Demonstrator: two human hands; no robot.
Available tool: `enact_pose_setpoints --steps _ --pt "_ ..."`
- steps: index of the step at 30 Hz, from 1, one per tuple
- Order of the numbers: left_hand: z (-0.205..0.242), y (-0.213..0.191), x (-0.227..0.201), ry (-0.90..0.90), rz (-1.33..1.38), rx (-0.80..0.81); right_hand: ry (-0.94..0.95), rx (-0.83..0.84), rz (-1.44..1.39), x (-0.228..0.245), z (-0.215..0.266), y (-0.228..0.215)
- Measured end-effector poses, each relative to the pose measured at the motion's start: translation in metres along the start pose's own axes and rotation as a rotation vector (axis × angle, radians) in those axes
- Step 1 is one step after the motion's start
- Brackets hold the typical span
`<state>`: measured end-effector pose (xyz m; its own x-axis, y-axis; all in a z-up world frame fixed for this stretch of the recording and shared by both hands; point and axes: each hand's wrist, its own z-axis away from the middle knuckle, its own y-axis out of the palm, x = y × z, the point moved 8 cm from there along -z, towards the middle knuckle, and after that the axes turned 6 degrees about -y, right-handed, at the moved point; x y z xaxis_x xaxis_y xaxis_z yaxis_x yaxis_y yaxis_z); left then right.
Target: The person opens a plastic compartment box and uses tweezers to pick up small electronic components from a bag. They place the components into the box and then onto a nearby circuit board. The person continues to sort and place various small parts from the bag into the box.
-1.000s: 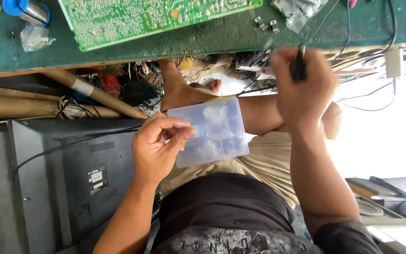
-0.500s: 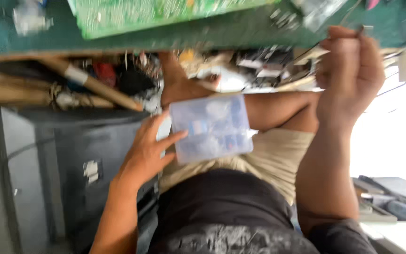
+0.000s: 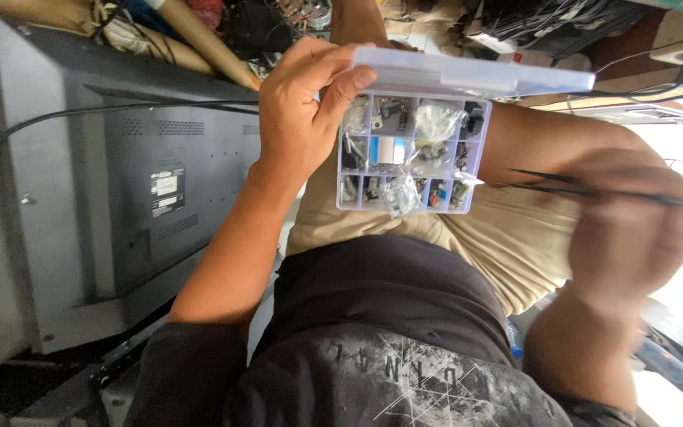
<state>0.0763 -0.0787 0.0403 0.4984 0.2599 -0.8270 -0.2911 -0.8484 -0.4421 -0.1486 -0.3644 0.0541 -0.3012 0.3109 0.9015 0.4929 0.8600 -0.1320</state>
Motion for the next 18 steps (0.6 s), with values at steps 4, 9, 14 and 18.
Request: enact_pose_setpoints --steps 4,9,14,18 --pt "0.0 0.005 0.011 -0.026 0.009 -0.016 -0.112 0.273 0.36 0.035 -0.029 0.103" --pt "0.004 0.009 0.025 -0.059 0.012 -0.021 -0.147 0.344 0.457 0.006 -0.026 0.133" --pt "0.003 0.012 0.025 -0.076 -0.01 -0.018 -0.157 0.504 0.643 0.002 -0.027 0.162" --pt "0.002 0.01 0.023 -0.091 -0.037 -0.01 -0.217 0.522 0.685 -0.006 -0.023 0.177"
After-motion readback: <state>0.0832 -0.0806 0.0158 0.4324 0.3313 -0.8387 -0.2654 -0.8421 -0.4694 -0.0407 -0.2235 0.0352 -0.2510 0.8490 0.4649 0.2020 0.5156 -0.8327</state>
